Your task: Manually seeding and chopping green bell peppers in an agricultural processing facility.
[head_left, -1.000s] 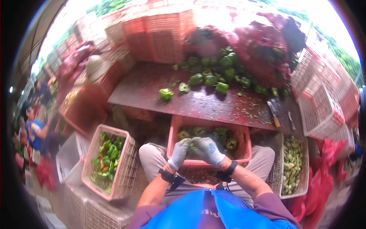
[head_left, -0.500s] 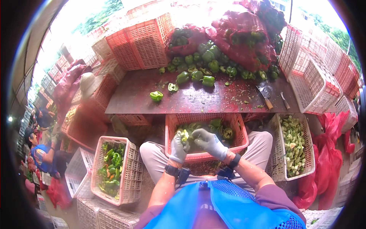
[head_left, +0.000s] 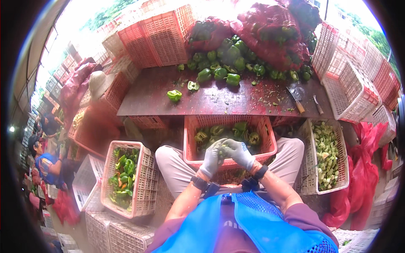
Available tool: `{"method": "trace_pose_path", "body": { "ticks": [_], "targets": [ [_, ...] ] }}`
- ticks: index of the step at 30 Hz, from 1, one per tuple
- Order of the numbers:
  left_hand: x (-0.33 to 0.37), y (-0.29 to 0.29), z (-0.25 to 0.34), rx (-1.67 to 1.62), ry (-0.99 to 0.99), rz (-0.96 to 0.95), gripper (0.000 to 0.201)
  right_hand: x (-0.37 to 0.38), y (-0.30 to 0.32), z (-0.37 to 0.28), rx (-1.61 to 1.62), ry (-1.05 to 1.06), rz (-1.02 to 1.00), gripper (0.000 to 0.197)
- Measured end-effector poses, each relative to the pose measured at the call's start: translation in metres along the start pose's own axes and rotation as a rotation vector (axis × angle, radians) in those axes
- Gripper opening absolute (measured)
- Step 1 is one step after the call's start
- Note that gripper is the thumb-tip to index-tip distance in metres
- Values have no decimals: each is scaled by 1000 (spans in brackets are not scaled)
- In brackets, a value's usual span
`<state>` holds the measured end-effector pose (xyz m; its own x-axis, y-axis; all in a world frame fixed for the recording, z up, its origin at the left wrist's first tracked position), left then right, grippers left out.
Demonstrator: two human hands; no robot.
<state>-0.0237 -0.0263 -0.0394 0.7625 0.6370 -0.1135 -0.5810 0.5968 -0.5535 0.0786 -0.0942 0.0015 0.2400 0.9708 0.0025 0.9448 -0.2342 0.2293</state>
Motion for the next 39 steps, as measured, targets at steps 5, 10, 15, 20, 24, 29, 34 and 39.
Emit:
{"method": "trace_pose_path", "body": {
  "ticks": [5,10,15,20,24,29,34,39],
  "targets": [
    [-2,-28,3,-252,-25,-49,35,-14,15,-26,-26,94,240,24],
    [22,-4,-12,-359,127,176,31,0,31,-7,582,-24,271,29],
    [37,45,-30,192,112,393,28,5,63,-20,333,64,347,25],
    [56,104,-27,190,154,406,18,8,76,-43,319,27,308,26],
    [56,127,-18,160,67,460,18,16,77,-77,262,122,365,33],
    [43,162,-29,-11,132,506,24,40,59,-120,190,236,366,37],
    [44,173,-46,-97,189,498,28,65,48,-193,150,484,462,37],
    [41,188,-61,-200,195,482,26,112,-36,-284,68,795,597,34]
  ]
}}
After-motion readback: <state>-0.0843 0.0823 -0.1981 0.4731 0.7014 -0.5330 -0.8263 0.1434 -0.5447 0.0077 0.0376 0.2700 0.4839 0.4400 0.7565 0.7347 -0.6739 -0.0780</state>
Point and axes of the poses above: each hand's wrist, its own x-axis towards the middle knuckle, its own y-axis out of the back of the hand, z = x × y, the point moved 8 cm from there along x, towards the middle knuckle, and after that the axes turned 9 degrees about -x, right-handed, at the moved point
